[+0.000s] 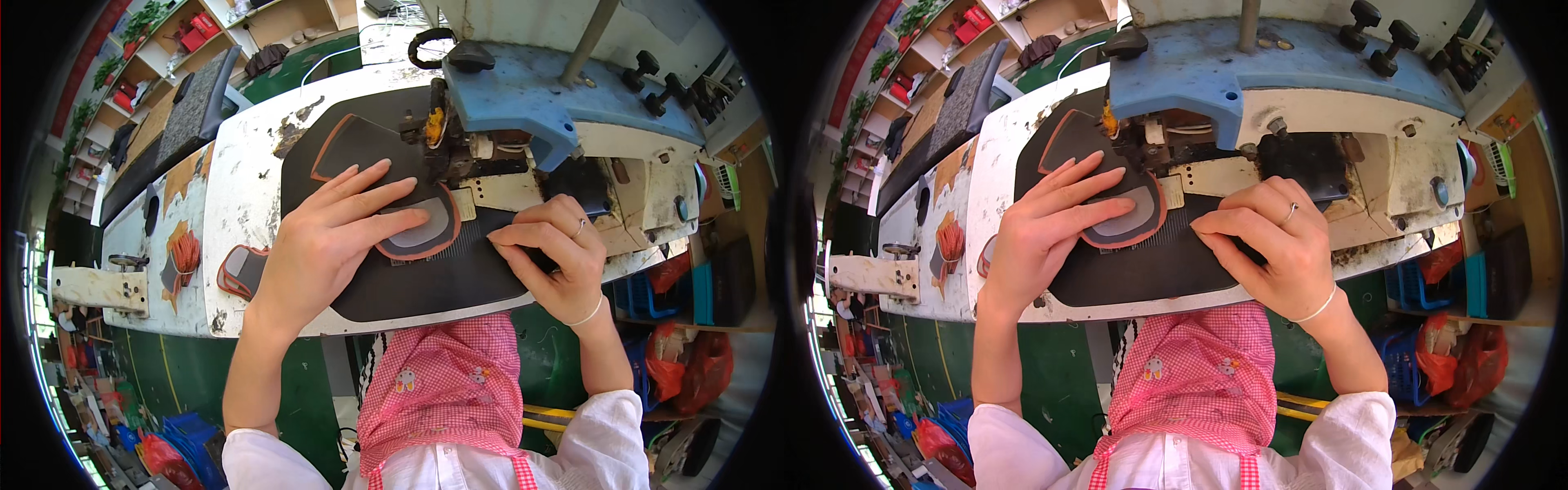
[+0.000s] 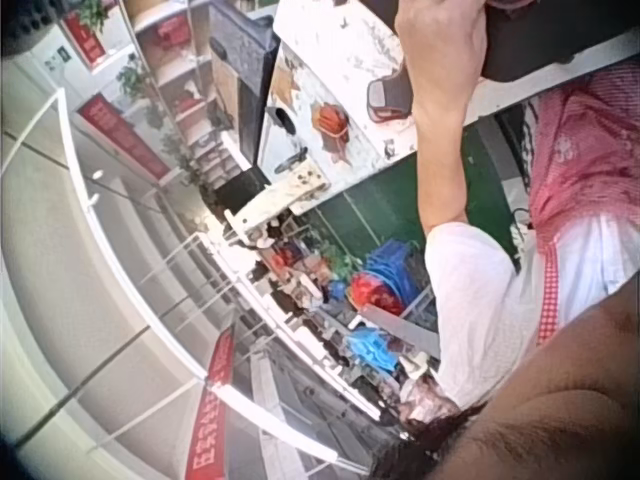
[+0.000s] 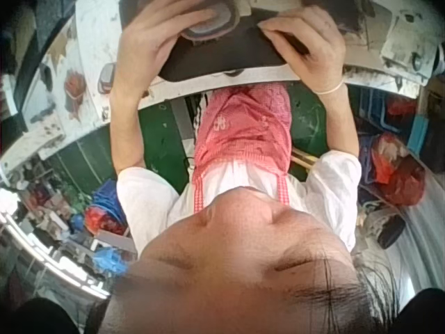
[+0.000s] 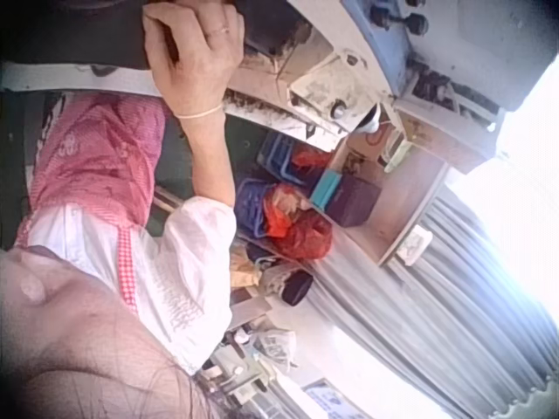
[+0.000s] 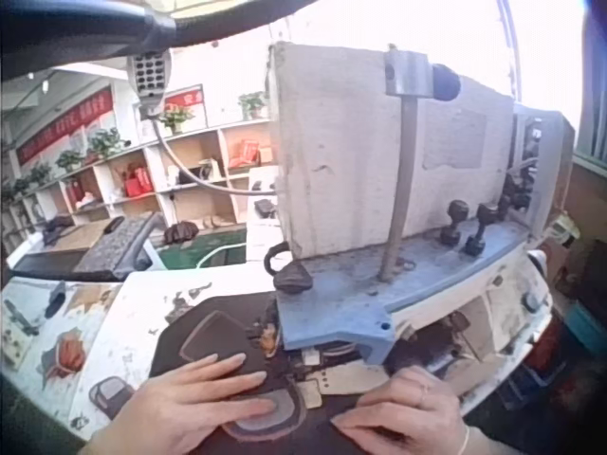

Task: The person removes rubber bands from bundles of shoe upper components and then feeds the pieces one by one through a stitching machine to sew along their edges.

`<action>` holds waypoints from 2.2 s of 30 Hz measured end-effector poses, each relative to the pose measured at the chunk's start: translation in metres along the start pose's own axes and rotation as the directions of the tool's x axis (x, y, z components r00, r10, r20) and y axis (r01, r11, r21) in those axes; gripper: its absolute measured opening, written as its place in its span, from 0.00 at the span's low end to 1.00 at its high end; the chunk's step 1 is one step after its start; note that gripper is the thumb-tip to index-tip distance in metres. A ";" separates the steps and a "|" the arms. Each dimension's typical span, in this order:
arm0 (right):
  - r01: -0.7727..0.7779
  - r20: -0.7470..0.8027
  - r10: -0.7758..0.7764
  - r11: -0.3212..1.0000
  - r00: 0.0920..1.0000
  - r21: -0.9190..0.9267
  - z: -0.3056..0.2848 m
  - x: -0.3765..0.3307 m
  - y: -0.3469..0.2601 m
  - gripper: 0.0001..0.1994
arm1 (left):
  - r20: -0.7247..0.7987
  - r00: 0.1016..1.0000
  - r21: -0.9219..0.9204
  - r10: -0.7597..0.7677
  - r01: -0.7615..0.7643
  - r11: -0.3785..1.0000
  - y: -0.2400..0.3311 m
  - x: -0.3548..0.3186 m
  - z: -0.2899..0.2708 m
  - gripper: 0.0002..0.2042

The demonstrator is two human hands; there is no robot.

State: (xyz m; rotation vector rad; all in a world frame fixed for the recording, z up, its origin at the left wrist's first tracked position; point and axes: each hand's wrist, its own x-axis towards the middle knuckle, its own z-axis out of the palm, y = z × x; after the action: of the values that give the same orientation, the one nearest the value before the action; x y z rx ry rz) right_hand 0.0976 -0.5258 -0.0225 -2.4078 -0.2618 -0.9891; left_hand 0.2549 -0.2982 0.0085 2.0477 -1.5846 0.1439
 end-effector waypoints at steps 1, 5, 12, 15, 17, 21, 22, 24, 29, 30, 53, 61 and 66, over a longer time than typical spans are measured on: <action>0.003 -0.003 -0.003 1.000 1.000 0.003 0.000 0.000 0.000 0.12 | -0.008 1.000 0.001 0.012 -0.012 1.000 -0.002 0.000 0.000 0.20; -0.008 -0.010 0.008 1.000 1.000 -0.004 0.001 -0.002 0.001 0.12 | -0.004 0.999 0.024 0.037 -0.037 0.999 -0.006 0.004 -0.001 0.20; 0.012 -0.005 -0.012 1.000 1.000 -0.002 0.000 -0.001 0.001 0.12 | -0.016 0.999 0.041 0.052 -0.052 0.998 -0.013 0.006 -0.003 0.19; 0.013 -0.008 -0.013 1.000 1.000 0.003 0.001 -0.001 0.001 0.12 | -0.017 0.998 0.076 0.053 -0.051 0.996 -0.014 0.007 -0.003 0.19; 0.014 -0.008 -0.014 1.000 1.000 0.003 0.000 -0.001 0.002 0.12 | -0.010 0.998 0.111 0.058 -0.056 0.992 -0.014 0.008 -0.004 0.19; 0.016 -0.004 -0.016 1.000 1.000 0.000 -0.001 -0.001 0.001 0.12 | -0.018 0.999 0.135 0.049 -0.046 0.990 -0.014 0.008 -0.006 0.19; 0.020 -0.003 -0.020 1.000 1.000 -0.001 -0.002 -0.001 0.001 0.12 | -0.019 0.998 0.147 0.057 -0.054 0.988 -0.013 0.010 -0.007 0.20; 0.024 -0.003 -0.024 1.000 1.000 0.002 -0.002 -0.001 0.001 0.12 | -0.017 0.998 0.162 0.062 -0.058 0.985 -0.013 0.010 -0.007 0.20; 0.030 -0.006 -0.030 1.000 1.000 0.004 0.000 -0.001 0.001 0.12 | -0.024 0.998 0.271 0.052 -0.044 0.962 -0.008 0.007 -0.008 0.21; 0.028 -0.006 -0.028 1.000 1.000 0.003 0.000 -0.001 0.001 0.12 | -0.023 0.998 0.269 0.053 -0.045 0.962 -0.006 0.007 -0.006 0.21; 0.012 -0.017 -0.012 1.000 1.000 0.005 0.000 -0.002 -0.002 0.12 | 0.093 0.979 -0.028 0.181 -0.179 0.983 -0.011 0.021 -0.025 0.14; -0.015 -0.012 0.015 1.000 1.000 -0.014 -0.001 -0.002 -0.004 0.12 | 0.198 0.967 -0.250 0.163 -0.111 0.962 -0.033 0.016 -0.017 0.18; -0.022 -0.031 0.022 1.000 0.999 -0.005 0.002 -0.002 -0.003 0.12 | 0.172 0.972 -0.178 0.160 -0.129 0.976 -0.032 0.013 -0.014 0.21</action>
State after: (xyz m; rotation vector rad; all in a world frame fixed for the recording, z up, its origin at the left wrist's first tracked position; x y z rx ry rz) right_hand 0.0965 -0.5216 -0.0236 -2.3927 -0.2212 -1.0170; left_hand 0.2918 -0.2973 0.0142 1.8615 -1.7960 -0.1258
